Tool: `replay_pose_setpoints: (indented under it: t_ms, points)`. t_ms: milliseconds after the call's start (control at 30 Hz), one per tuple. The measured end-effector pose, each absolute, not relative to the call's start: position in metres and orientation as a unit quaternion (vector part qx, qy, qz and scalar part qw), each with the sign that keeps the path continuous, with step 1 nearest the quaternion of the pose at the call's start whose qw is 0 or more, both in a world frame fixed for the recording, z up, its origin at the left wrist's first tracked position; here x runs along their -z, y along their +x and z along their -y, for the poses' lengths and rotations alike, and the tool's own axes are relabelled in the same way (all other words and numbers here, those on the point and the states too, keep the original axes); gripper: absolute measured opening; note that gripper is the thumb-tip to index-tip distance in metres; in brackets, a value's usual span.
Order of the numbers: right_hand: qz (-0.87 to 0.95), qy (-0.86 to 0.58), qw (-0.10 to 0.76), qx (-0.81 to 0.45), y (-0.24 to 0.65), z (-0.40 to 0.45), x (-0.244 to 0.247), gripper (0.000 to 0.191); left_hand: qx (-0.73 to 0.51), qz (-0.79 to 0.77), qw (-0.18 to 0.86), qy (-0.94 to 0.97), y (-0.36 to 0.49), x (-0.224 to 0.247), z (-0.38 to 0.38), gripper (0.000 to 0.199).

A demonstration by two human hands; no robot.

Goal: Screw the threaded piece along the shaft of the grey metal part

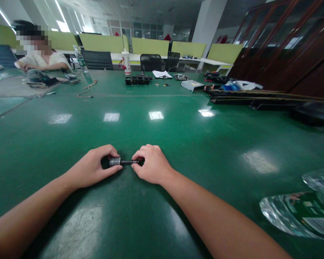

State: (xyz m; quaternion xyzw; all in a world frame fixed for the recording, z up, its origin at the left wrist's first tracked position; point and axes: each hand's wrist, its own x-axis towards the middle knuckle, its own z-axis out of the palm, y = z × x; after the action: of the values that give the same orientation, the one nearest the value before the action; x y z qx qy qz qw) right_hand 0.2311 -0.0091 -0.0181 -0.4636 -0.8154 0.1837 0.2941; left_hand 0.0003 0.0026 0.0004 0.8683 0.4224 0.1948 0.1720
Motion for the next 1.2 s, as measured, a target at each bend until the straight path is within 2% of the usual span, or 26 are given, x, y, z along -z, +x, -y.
replay_pose_setpoints:
  t_ms: [1200]
  points:
    - [0.782,-0.525,0.289,-0.17,0.2382,0.0042,0.0214,0.007,-0.211,-0.45,0.16,0.853,-0.0045,0.001,-0.0079,0.023]
